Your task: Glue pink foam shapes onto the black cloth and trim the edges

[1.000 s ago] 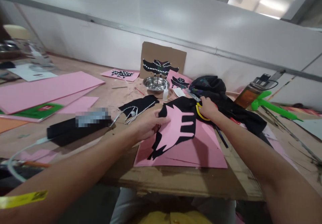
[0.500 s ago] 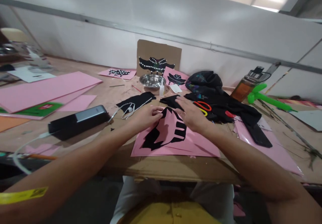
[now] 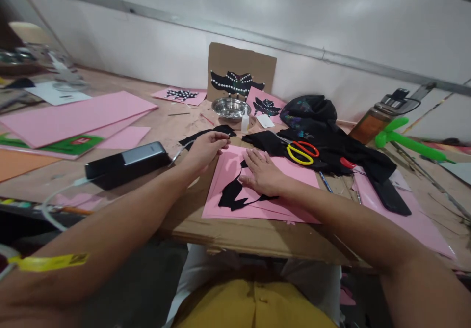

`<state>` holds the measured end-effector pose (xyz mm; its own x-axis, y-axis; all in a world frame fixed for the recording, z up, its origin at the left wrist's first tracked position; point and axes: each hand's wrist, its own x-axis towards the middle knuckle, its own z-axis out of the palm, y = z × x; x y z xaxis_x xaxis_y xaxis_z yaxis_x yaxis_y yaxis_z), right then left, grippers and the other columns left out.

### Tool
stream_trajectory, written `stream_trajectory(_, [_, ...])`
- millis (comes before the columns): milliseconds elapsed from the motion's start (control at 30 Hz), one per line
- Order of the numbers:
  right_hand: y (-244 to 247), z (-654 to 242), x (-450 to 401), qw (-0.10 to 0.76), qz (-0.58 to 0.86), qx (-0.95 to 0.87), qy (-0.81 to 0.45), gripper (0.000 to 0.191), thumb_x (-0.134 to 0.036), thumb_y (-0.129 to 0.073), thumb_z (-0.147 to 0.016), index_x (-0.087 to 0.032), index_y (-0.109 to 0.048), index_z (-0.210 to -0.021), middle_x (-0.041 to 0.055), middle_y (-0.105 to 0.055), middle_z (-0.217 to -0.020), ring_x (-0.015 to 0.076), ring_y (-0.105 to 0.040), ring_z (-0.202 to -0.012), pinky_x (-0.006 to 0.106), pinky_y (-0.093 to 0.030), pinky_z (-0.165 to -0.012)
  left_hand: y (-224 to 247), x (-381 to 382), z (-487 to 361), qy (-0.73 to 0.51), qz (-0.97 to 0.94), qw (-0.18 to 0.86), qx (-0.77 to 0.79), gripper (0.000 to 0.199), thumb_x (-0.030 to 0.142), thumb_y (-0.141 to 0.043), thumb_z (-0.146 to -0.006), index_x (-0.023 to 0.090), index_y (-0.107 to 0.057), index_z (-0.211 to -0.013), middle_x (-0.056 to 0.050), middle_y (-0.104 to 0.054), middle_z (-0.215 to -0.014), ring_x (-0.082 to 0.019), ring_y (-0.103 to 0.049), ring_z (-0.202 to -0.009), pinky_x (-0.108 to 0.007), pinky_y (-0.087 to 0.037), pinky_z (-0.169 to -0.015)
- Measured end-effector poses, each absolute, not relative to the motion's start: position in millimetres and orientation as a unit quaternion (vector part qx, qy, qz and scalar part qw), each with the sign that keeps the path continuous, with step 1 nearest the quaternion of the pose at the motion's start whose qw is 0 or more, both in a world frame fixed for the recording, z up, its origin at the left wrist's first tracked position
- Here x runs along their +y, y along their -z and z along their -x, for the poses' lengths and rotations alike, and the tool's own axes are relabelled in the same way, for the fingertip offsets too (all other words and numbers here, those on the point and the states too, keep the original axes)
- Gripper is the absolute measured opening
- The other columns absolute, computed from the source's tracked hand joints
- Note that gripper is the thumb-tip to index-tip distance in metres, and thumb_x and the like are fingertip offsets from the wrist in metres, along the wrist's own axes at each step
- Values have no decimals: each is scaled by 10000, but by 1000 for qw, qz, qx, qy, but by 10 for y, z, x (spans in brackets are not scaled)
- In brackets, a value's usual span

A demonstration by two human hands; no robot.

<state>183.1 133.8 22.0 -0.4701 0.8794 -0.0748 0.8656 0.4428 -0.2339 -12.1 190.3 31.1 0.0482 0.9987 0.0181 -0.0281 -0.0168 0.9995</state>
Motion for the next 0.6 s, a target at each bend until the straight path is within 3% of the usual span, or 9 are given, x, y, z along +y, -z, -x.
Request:
stream_trajectory(167, [-383, -1552, 1300, 99, 497, -858, -83, 875, -658, -335, -931, -84, -145, -1564, 155, -14, -1638, 294, 69, -1512, 563, 2, -1199, -316, 1899, 117, -519, -505, 506, 469, 146, 195, -688, -692, 170, -690, -836, -38, -695, -810, -127, -606, -701, -231, -423, -625])
stream_trajectory(267, [-260, -1367, 1194, 91, 451, -883, -92, 944, -689, -379, -901, -30, -174, -1545, 222, -107, -1616, 325, -13, -1513, 565, -52, -1199, -346, 1883, 110, -531, -502, 497, 468, 147, 192, -659, -709, 179, -674, -854, -21, -687, -819, -116, -605, -703, -221, -432, -633])
stream_trajectory(367, [-140, -1291, 1102, 79, 427, -895, -101, 957, -713, -374, -891, -32, -199, -1540, 228, -145, -1607, 341, -61, -1508, 575, -62, -1194, -374, 1866, 102, -531, -506, 487, 474, 166, 202, -674, -690, 180, -669, -854, -20, -684, -830, -115, -605, -709, -217, -432, -633])
stream_trajectory(500, [-192, -1340, 1094, 103, 423, -888, -151, 895, -676, -347, -926, -56, -182, -1549, 196, -126, -1620, 296, -36, -1515, 538, -68, -1207, -404, 1843, 96, -518, -521, 470, 489, 222, 276, -690, -667, 181, -664, -866, -35, -685, -833, -146, -610, -737, -238, -445, -640])
stream_trajectory(600, [-348, -1502, 1122, 178, 434, -861, -197, 784, -600, -365, -960, -128, -181, -1558, 136, -159, -1633, 231, -86, -1517, 464, -174, -1208, -438, 1810, 100, -494, -541, 456, 505, 267, 312, -696, -652, 178, -674, -882, -56, -700, -858, -179, -615, -777, -257, -459, -649])
